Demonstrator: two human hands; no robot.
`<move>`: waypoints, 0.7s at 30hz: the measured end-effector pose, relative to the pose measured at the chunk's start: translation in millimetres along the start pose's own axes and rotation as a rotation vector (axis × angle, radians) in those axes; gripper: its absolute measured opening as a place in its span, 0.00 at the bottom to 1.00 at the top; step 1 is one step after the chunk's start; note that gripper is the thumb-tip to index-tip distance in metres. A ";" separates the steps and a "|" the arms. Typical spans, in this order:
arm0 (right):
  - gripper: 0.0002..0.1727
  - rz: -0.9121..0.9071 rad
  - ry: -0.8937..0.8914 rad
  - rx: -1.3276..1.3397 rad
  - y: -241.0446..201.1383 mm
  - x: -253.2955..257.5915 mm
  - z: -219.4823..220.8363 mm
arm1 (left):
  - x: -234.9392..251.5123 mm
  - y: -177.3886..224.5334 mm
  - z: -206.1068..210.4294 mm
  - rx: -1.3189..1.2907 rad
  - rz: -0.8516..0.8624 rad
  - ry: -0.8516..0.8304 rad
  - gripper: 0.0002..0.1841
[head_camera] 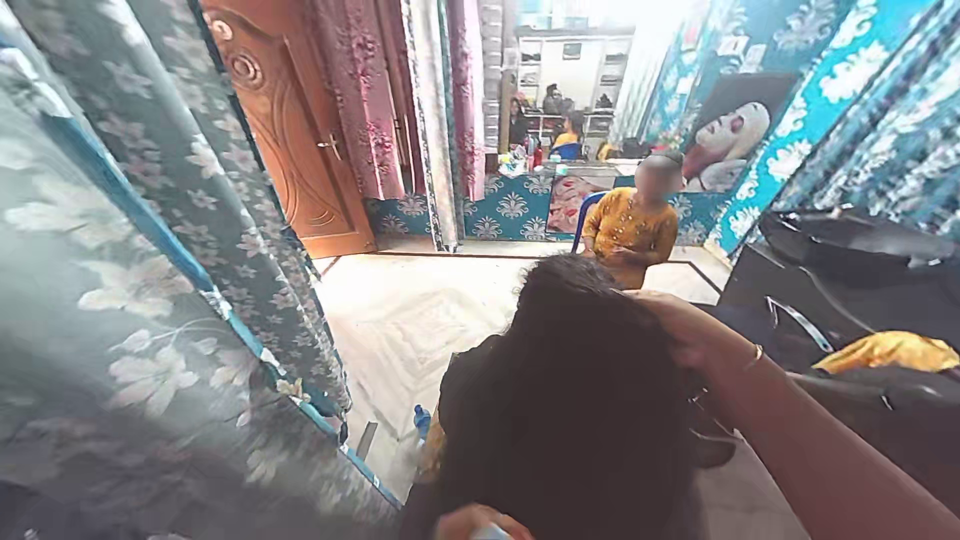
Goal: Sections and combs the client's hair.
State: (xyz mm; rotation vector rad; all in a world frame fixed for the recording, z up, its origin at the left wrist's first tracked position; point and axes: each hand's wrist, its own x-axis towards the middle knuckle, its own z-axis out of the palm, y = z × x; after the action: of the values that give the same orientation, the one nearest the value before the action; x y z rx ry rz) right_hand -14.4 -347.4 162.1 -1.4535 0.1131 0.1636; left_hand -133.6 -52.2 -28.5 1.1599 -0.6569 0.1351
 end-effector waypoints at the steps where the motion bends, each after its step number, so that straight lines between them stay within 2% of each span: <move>1: 0.21 -0.017 -0.005 -0.011 0.5 -0.7 0.0 | 0.8 3.9 -13.5 -0.015 -0.024 0.154 0.08; 3: 0.23 -0.039 0.009 -0.026 -1.5 -5.5 4.1 | 5.7 1.6 -37.6 -0.116 -0.096 0.481 0.10; 5: 0.22 -0.021 0.076 -0.071 -10.4 -16.0 15.7 | 15.3 -1.5 -55.4 -0.274 -0.256 0.731 0.16; 6: 0.22 -0.017 0.100 -0.070 -11.5 -18.9 18.4 | 22.9 0.2 -59.9 -0.298 -0.377 0.805 0.18; 8: 0.24 -0.020 0.102 -0.066 -8.5 -20.1 15.0 | 43.2 3.6 -60.2 -0.304 -0.552 0.832 0.23; 10: 0.25 -0.035 0.129 -0.077 -5.2 -21.7 14.6 | 71.3 3.5 -59.7 -0.335 -0.597 0.775 0.25; 12: 0.26 -0.034 0.150 -0.084 -5.0 -20.7 15.5 | 109.8 3.8 -63.4 -0.324 -0.562 0.624 0.25; 14: 0.29 -0.032 0.174 -0.090 -3.9 -22.3 16.2 | 152.7 4.6 -60.8 -0.201 -0.513 0.493 0.24; 17: 0.32 -0.041 0.144 -0.102 -3.8 -24.6 14.5 | 214.3 -0.6 -54.4 0.082 -0.416 0.195 0.27; 19: 0.32 -0.034 0.181 -0.115 -4.8 -25.5 17.3 | 244.6 -8.9 -48.4 0.168 -0.411 0.047 0.22; 21: 0.32 -0.031 0.191 -0.121 -3.9 -23.7 14.2 | 260.4 -20.2 -40.6 0.161 -0.442 -0.029 0.18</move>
State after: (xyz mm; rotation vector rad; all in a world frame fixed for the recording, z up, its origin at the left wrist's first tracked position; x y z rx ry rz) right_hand -37.3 -334.7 171.8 -1.5892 0.2402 0.0059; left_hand 101.7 -84.5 87.5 1.4386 -0.4068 -0.2074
